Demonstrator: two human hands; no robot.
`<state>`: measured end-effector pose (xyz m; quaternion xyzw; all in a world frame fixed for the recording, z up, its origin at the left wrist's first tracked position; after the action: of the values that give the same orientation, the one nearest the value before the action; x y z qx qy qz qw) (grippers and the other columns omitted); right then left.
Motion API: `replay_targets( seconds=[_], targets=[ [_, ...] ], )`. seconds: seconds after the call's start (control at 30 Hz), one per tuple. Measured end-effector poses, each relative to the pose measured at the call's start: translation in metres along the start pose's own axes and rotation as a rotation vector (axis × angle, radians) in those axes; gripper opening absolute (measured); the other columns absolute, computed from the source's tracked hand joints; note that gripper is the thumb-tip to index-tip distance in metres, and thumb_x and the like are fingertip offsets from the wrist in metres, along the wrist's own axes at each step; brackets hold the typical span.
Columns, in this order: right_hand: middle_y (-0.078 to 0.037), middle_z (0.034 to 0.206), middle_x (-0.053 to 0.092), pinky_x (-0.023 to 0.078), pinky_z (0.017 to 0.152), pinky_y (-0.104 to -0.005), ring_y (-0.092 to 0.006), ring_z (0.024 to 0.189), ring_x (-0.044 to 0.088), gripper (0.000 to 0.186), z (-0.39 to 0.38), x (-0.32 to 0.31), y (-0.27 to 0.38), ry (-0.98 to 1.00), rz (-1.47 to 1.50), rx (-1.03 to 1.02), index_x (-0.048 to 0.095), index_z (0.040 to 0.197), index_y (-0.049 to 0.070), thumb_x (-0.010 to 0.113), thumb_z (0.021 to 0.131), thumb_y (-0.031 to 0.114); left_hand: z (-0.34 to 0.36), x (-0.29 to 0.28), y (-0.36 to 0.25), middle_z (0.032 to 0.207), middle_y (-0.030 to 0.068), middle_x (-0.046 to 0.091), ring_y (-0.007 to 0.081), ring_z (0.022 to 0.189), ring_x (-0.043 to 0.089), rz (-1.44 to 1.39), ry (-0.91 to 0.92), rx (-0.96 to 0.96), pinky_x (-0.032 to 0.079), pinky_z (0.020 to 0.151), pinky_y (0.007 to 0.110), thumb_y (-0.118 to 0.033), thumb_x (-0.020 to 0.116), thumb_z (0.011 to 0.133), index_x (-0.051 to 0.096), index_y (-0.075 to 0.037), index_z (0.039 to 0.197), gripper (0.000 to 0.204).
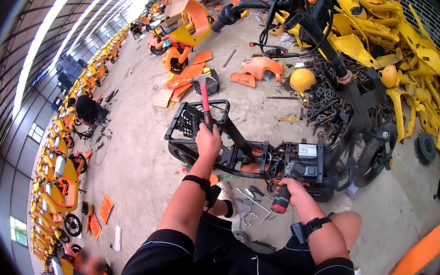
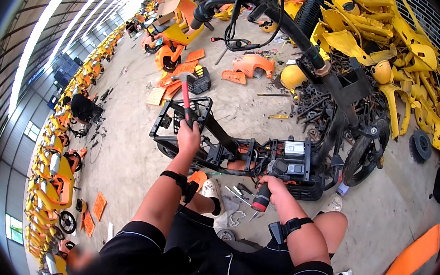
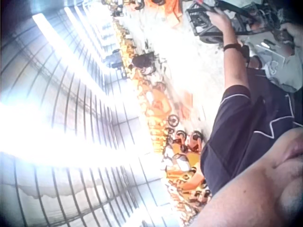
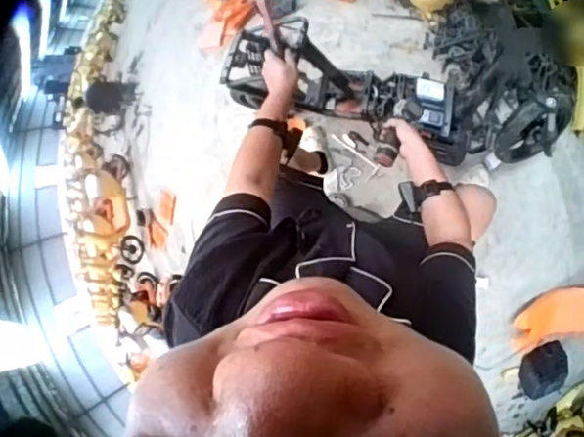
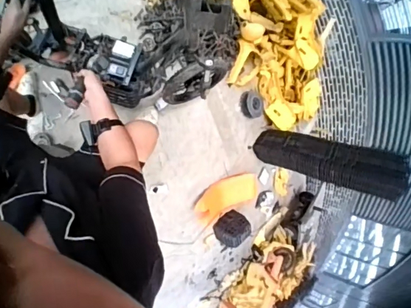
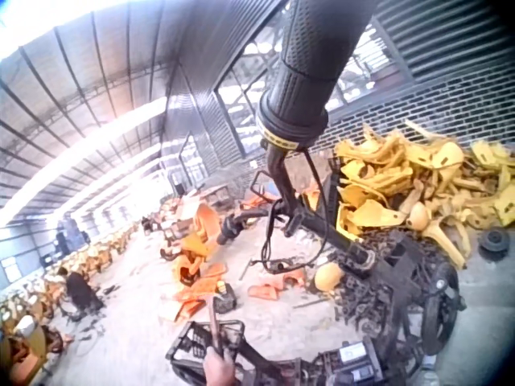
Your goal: The person uses a hammer and a power drill to work on a motorcycle frame, tapping a component and then drilling into the battery or electrical area.
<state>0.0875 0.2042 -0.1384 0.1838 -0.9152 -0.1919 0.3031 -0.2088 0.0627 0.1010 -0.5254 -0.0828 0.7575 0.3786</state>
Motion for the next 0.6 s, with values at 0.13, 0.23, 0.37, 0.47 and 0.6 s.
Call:
replay_targets(
  seconds=[0.13, 0.23, 0.37, 0.47, 0.6],
  targets=[
    [-0.015, 0.074, 0.063, 0.057, 0.061, -0.0439, -0.0303, 0.063, 0.064, 0.016, 0.000, -0.020, -0.003, -0.079, 0.013, 0.017, 0.058, 0.092, -0.003, 0.062, 0.079, 0.006, 0.004, 0.003, 0.010, 0.084, 0.0293, 0.065, 0.0493, 0.082, 0.062, 0.021, -0.015, -0.033, 0.045, 0.076, 0.057, -0.030, 0.058, 0.094, 0.051, 0.003, 0.095, 0.034],
    [-0.014, 0.074, 0.062, 0.058, 0.063, -0.0440, -0.0309, 0.064, 0.064, 0.017, 0.009, -0.029, -0.007, -0.074, 0.045, 0.045, 0.058, 0.093, -0.002, 0.062, 0.078, 0.005, 0.006, 0.008, 0.018, 0.089, 0.0291, 0.067, 0.0466, 0.091, 0.064, 0.148, 0.070, -0.036, 0.042, 0.090, 0.053, -0.035, 0.055, 0.094, 0.056, 0.004, 0.098, 0.039],
    [-0.014, 0.073, 0.061, 0.057, 0.061, -0.0433, -0.0302, 0.063, 0.064, 0.017, 0.011, -0.023, -0.013, -0.084, 0.045, 0.061, 0.057, 0.093, -0.002, 0.062, 0.078, 0.004, 0.011, 0.012, 0.041, 0.092, 0.0279, 0.069, 0.0437, 0.095, 0.065, 0.263, 0.235, -0.068, 0.039, 0.098, 0.052, -0.038, 0.052, 0.095, 0.058, 0.004, 0.101, 0.043],
    [-0.014, 0.074, 0.062, 0.057, 0.061, -0.0435, -0.0300, 0.062, 0.063, 0.017, 0.014, -0.018, -0.015, -0.061, 0.054, 0.070, 0.057, 0.093, -0.002, 0.062, 0.078, 0.004, 0.004, 0.012, 0.032, 0.093, 0.0285, 0.068, 0.0451, 0.095, 0.064, 0.296, 0.281, -0.018, 0.042, 0.094, 0.053, -0.039, 0.050, 0.096, 0.057, 0.003, 0.103, 0.043],
    [-0.015, 0.076, 0.063, 0.057, 0.060, -0.0435, -0.0296, 0.062, 0.063, 0.017, 0.012, 0.006, -0.019, -0.006, 0.007, 0.055, 0.056, 0.093, -0.002, 0.063, 0.078, 0.005, -0.002, 0.004, 0.032, 0.091, 0.0287, 0.068, 0.0472, 0.091, 0.064, 0.262, 0.225, 0.108, 0.045, 0.087, 0.055, -0.037, 0.050, 0.098, 0.057, 0.001, 0.102, 0.039]
  ],
)
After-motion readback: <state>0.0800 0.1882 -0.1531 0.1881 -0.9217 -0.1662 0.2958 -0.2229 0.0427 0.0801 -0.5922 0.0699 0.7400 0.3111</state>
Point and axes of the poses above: each hand's wrist, its own z-axis towards the middle knuckle, its own x-axis out of the palm, y = z × x, the point moved 8 cm from there along z, towards the middle knuckle
